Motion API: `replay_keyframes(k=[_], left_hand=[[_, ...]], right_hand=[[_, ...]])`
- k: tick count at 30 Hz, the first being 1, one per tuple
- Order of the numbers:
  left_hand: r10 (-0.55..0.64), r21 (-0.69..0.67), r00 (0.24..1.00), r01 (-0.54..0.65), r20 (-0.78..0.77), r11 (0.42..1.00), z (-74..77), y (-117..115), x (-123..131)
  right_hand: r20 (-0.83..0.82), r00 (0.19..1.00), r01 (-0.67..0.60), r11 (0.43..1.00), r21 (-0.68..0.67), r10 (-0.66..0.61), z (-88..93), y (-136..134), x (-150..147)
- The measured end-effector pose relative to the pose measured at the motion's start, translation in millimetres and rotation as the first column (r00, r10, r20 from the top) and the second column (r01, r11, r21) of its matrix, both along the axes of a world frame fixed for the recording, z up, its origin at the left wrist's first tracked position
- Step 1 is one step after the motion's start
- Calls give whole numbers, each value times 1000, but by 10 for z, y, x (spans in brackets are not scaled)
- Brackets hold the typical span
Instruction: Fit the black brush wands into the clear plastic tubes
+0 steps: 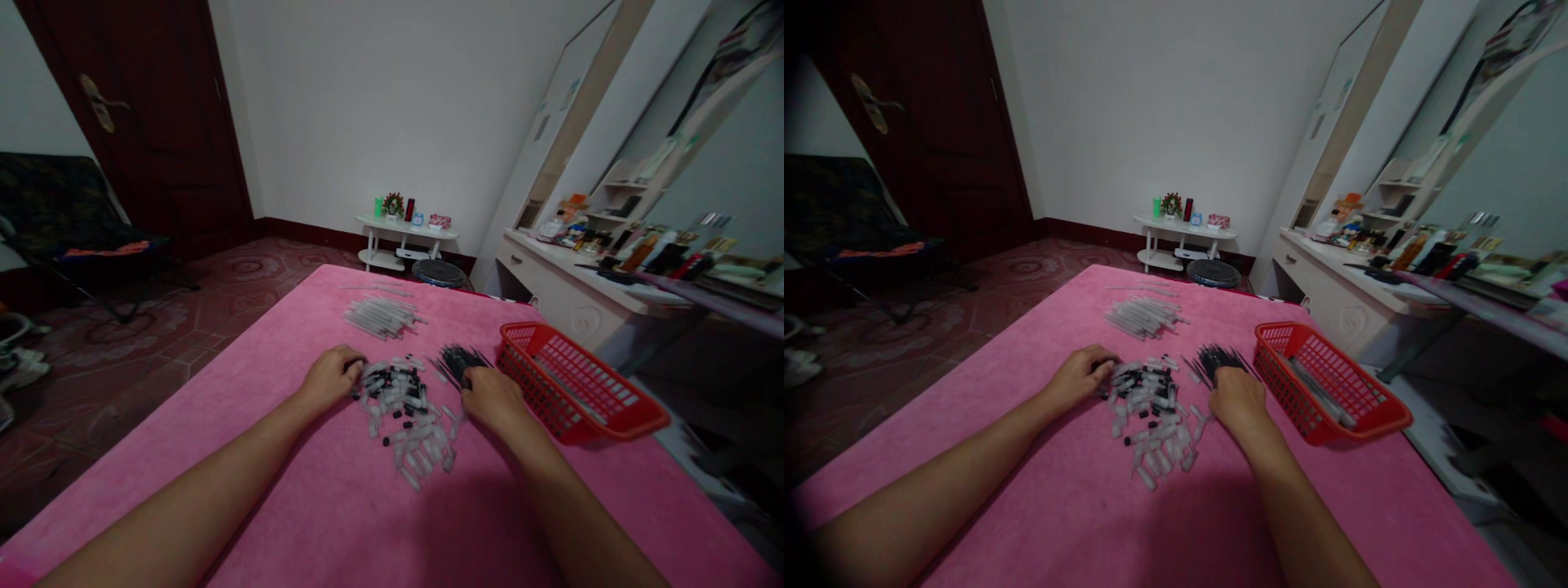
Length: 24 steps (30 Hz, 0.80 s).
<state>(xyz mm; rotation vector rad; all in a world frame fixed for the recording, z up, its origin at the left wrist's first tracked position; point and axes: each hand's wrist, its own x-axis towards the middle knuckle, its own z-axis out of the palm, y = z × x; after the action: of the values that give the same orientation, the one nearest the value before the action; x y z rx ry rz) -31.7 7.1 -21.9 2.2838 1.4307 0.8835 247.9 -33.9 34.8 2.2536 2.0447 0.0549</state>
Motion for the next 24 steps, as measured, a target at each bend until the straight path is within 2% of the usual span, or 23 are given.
replay_keyframes(k=[3, 7, 12, 16, 19, 24], left_hand=[[64, 73, 997, -67, 46, 995, -7, 82, -8], [132, 212, 990, -138, 40, 967, -18, 322, -25], [94, 317, 988, -52, -119, 947, 64, 746, 2], [118, 307, 970, -49, -211, 951, 192, 1096, 121], [143, 222, 952, -82, -272, 972, 257, 1332, 252], [47, 93, 934, -14, -355, 996, 217, 1592, 415]], right_hand=[[-15, 1000, 8, 1000, -3, -8, -11, 15, 14], [-32, 999, 1, 1000, 25, 0, -56, 46, 42], [-46, 999, 1, 999, 42, 1, -108, 65, 76], [-56, 998, 0, 999, 35, 2, -119, 56, 75], [-73, 997, 12, 1000, 21, -11, -99, 45, 58], [-103, 995, 13, 1000, 11, -12, -38, 33, 36]])
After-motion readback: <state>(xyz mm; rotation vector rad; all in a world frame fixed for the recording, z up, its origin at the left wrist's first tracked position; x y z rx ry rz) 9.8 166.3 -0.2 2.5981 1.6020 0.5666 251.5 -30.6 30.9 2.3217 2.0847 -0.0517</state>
